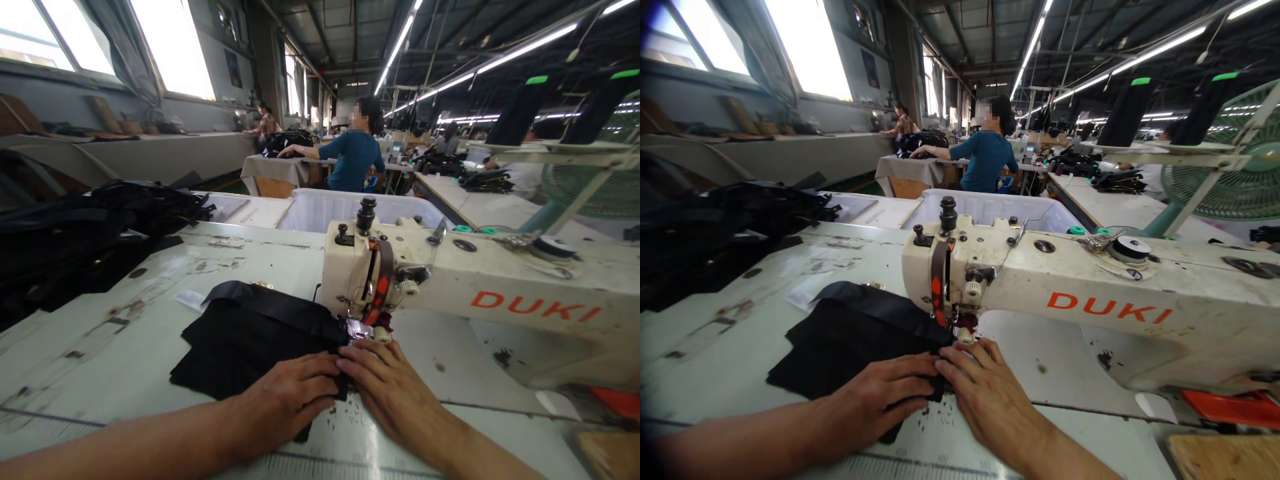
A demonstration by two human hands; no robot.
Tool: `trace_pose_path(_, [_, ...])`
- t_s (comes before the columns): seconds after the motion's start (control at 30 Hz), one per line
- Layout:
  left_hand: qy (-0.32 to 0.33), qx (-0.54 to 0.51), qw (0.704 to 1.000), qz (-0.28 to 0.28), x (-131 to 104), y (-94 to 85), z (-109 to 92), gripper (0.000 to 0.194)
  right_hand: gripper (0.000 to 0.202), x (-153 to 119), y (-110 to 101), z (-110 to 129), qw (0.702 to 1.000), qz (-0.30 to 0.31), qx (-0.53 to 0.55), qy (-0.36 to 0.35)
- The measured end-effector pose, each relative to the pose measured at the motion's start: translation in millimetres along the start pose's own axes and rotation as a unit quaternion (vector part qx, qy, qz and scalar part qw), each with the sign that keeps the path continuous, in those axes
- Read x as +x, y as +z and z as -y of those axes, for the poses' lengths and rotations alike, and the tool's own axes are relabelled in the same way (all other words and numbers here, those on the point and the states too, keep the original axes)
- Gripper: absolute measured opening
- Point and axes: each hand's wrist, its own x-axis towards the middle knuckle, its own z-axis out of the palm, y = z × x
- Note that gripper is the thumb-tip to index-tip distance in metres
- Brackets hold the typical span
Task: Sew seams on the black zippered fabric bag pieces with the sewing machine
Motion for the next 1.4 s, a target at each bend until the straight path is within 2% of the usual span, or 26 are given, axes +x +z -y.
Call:
trace_pose_path(0.27, [0.03, 0.024, 0.999, -0.025, -0.8, 5.2, -2.2, 0.022, 0.025, 1.8, -0.9, 4.4, 0.999, -0.008, 0.032, 0.011])
trace_pose_path(0.5, [0.061, 0.071, 0.995, -0.025, 0.7, 7.3, -2.7, 0.027, 0.025, 0.7, -3.3, 3.9, 0.998, -0.013, 0.056, -0.008])
trace_pose_path(0.63, [0.03, 0.083, 0.996, -0.007, 1.0, 6.8, -4.5, 0.021, 0.02, 0.5, -3.2, 5.3, 0.998, -0.022, 0.062, -0.009])
trace_pose_path(0.77, [-0.006, 0.079, 0.997, -0.018, 0.1, 6.0, -6.8, 0.021, 0.019, 1.0, -0.2, 6.3, 0.998, -0.039, 0.051, -0.015])
trace_pose_path(0.9, [0.013, 0.087, 0.996, -0.034, -0.8, 7.1, -6.2, 0.025, 0.015, 1.4, 3.2, 6.0, 0.997, -0.071, 0.036, -0.019])
trace_pose_path(1.17, [0.07, 0.138, 0.987, -0.031, -1.5, 8.4, -3.8, 0.02, 0.013, -0.4, -1.5, 6.8, 0.995, -0.09, 0.024, -0.026])
trace_pose_path(1.4, [0.053, 0.133, 0.986, -0.079, 3.1, 11.3, -6.1, 0.013, 0.014, 0.8, -2.5, 8.4, 0.989, -0.133, 0.01, -0.061])
